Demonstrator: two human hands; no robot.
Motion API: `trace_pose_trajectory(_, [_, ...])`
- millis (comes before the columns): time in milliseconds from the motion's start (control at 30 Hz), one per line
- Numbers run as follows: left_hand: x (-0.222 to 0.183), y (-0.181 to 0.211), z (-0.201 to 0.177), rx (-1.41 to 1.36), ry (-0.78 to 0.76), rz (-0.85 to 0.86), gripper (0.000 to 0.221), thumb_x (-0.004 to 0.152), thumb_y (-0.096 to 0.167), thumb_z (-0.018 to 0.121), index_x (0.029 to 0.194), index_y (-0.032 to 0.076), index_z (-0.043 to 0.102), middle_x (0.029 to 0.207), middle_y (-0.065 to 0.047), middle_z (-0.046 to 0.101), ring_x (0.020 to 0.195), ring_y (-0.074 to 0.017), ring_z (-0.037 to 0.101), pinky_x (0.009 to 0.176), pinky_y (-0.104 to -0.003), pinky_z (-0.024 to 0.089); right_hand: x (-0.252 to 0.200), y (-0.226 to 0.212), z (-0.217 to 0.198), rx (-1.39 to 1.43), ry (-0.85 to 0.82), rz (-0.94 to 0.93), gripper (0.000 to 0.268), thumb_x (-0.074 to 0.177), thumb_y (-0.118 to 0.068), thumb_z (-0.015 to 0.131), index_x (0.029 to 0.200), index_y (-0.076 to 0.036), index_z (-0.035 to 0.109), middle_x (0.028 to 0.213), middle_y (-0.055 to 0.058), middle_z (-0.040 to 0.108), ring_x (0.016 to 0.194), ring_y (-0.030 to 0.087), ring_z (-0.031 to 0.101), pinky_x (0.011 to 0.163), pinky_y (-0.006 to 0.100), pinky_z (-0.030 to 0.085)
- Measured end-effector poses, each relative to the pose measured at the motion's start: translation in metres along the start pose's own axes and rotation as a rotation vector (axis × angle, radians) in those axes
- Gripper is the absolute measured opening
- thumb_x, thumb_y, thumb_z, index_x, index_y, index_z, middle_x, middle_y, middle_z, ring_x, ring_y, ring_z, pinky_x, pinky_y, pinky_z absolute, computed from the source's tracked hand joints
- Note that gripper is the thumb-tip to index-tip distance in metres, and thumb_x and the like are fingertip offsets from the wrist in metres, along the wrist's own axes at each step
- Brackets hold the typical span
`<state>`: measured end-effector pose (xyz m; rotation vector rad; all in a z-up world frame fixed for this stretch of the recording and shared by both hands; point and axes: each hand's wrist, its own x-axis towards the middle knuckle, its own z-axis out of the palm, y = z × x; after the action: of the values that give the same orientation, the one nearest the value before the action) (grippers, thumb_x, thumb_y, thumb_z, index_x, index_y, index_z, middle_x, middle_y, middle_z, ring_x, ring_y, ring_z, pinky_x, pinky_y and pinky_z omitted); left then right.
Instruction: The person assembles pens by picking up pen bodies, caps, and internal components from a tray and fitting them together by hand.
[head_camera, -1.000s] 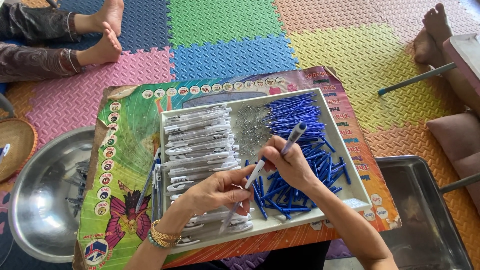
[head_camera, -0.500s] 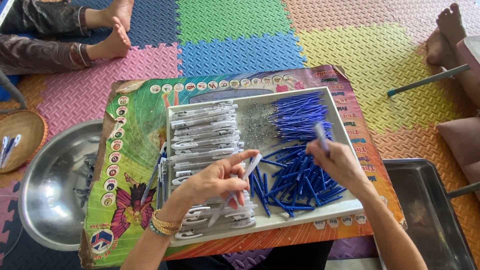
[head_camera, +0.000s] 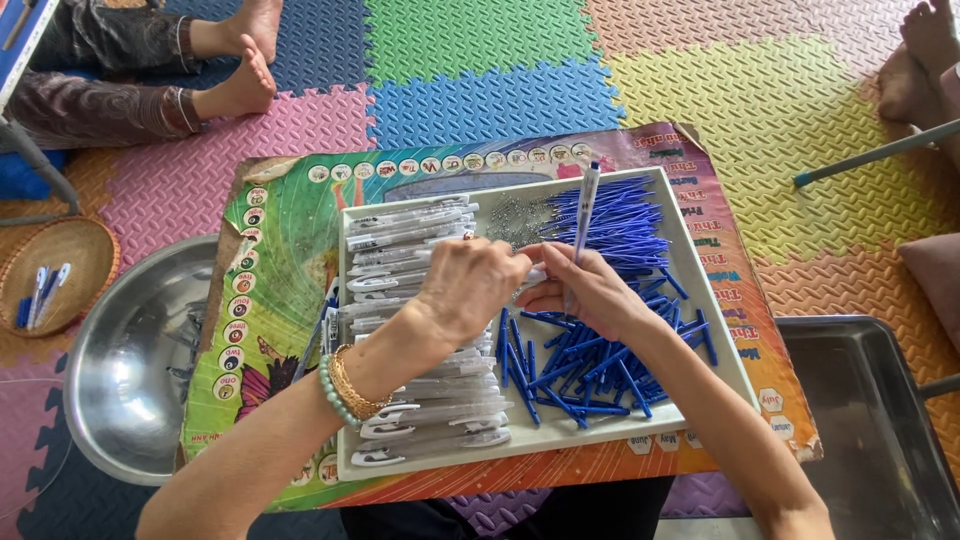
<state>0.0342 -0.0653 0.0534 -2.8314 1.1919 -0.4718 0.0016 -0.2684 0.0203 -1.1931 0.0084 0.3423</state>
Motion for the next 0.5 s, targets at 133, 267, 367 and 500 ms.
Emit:
trace_pose_trajectory(133, [0.006, -0.004, -0.017, 0.084, 0.011, 0.095, 0.017, 0.094, 0.007, 0.075, 0.090, 0.023, 0.078, 0.078, -0.004, 0.077, 0.070, -0.0159, 0.075, 0.064, -0.035, 0.064, 0.013, 0.013, -0.026, 0.084, 0.005, 0.017, 0.037, 0.114, -0.027, 0.061, 0.130, 0.005, 0.071, 0.104, 0.023, 0.081, 0.088, 0.029, 0.085, 0.079, 0.041, 0.072])
trace_pose_trajectory(267, [-0.003, -0.019, -0.056, 0.141, 0.170, 0.089, 0.014, 0.087, 0.007, 0.084, 0.089, 0.021, 0.083, 0.086, -0.004, 0.077, 0.077, -0.0210, 0.078, 0.077, -0.039, 0.062, 0.011, 0.013, -0.059, -0.115, 0.026, -0.077, 0.027, 0.109, -0.011, 0.068, 0.126, 0.010, 0.074, 0.090, 0.017, 0.079, 0.077, 0.023, 0.081, 0.069, 0.036, 0.070])
trace_pose_trajectory(367, [-0.011, -0.042, -0.067, 0.160, 0.126, 0.021, 0.015, 0.089, 0.010, 0.088, 0.093, 0.024, 0.084, 0.090, 0.000, 0.076, 0.079, -0.0182, 0.078, 0.074, -0.035, 0.062, 0.011, 0.004, -0.082, -0.324, 0.072, -0.180, 0.024, 0.111, -0.009, 0.067, 0.122, 0.011, 0.075, 0.075, 0.013, 0.072, 0.067, 0.020, 0.074, 0.063, 0.034, 0.067])
trace_pose_trajectory(500, [-0.012, -0.058, -0.036, 0.123, 0.077, -0.043, 0.019, 0.086, 0.005, 0.087, 0.093, 0.023, 0.083, 0.090, 0.000, 0.074, 0.077, -0.0184, 0.077, 0.068, -0.036, 0.063, 0.000, -0.024, -0.083, -0.693, 0.197, -0.308, 0.016, 0.111, -0.006, 0.070, 0.112, 0.005, 0.081, 0.067, 0.014, 0.071, 0.061, 0.022, 0.073, 0.061, 0.035, 0.063])
